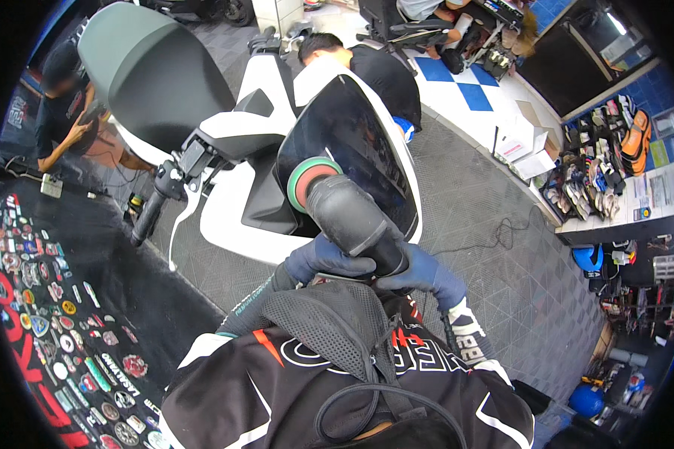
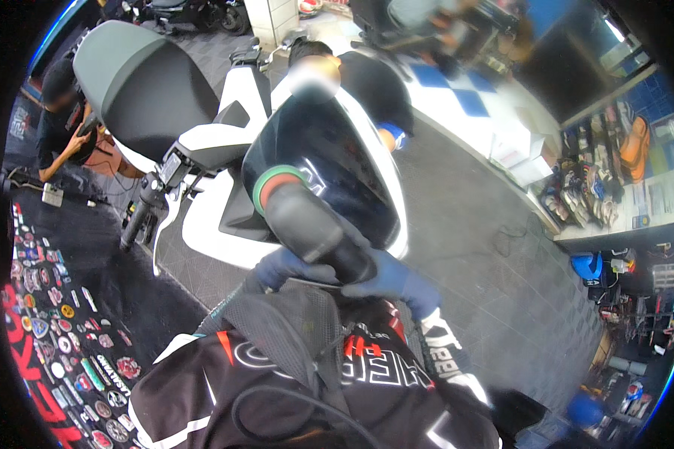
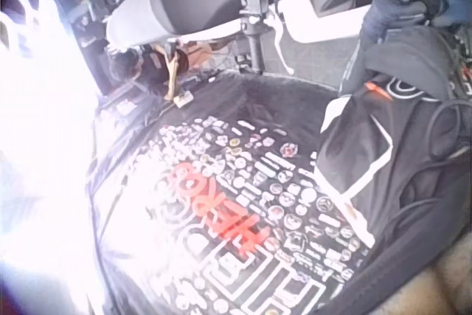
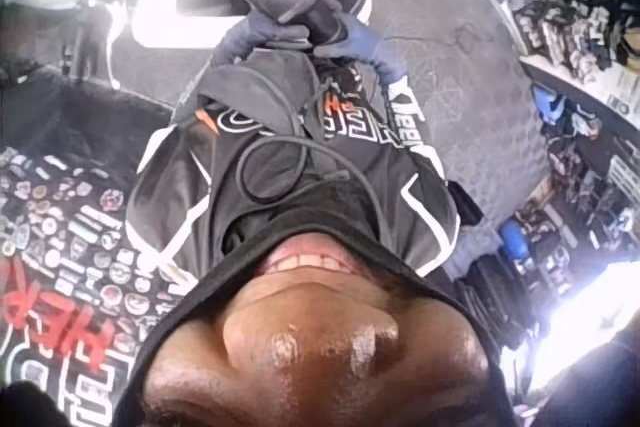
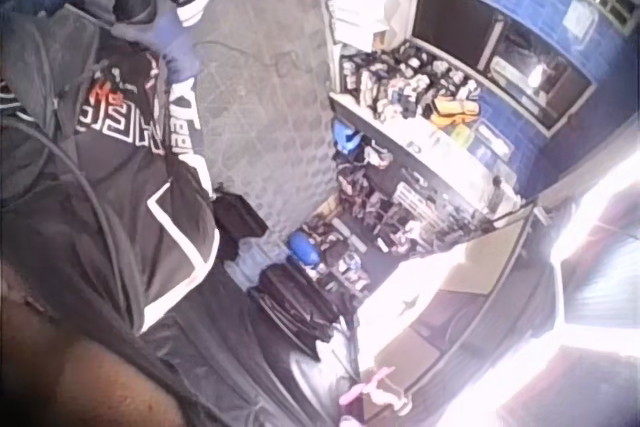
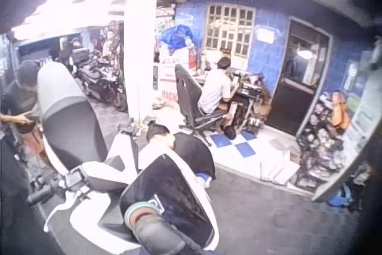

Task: The person uses a rotary polishing machine with a green pad to polish the black and white fairing of a motorcycle. They move the tool across the curved surfaces of the front and side panels in a workshop setting.

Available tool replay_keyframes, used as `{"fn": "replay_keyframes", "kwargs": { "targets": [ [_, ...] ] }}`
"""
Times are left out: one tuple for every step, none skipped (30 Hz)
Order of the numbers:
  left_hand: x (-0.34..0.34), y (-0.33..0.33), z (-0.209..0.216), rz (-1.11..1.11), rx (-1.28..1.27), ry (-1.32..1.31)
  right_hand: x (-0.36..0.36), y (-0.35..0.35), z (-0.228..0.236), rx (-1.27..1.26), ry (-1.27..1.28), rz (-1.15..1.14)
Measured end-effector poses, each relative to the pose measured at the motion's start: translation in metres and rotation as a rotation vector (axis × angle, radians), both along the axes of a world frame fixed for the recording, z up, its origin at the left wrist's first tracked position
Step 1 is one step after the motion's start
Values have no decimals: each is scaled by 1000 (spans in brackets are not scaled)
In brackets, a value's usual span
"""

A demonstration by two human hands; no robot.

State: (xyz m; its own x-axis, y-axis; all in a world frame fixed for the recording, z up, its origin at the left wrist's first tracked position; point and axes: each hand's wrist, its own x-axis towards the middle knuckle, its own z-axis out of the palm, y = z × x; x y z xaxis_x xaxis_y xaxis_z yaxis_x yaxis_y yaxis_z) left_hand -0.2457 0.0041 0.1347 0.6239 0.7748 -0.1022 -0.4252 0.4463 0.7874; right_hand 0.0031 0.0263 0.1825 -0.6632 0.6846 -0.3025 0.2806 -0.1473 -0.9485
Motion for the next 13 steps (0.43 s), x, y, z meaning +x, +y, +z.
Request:
{"fn": "replay_keyframes", "kwargs": {
  "targets": [
    [0,1,3,11,-97,-11,-5,-3,2,86,-24,-82],
    [0,14,4,-88,-134,2,-4,-2,9,145,-107,-80],
    [1,26,6,-188,-84,-55,-4,-1,16,188,-128,-99],
    [-3,51,8,-311,47,-40,-4,2,21,234,-146,-116],
    [1,60,12,-241,243,-84,-5,11,25,312,-162,-114],
    [6,68,16,-52,544,-107,-5,22,27,336,-272,-79],
    [10,76,20,89,703,-97,-1,35,29,333,-240,-48],
    [13,66,27,127,520,-41,5,48,31,322,-236,-12],
    [20,72,32,139,451,-29,11,61,31,296,-267,29],
    [26,78,39,158,332,-65,17,75,32,265,-271,68],
    [33,85,47,169,200,-50,23,94,34,227,-309,113],
    [36,99,55,147,127,-10,30,117,36,209,-320,158],
    [41,114,64,125,50,30,34,133,38,184,-315,175]
  ]
}}
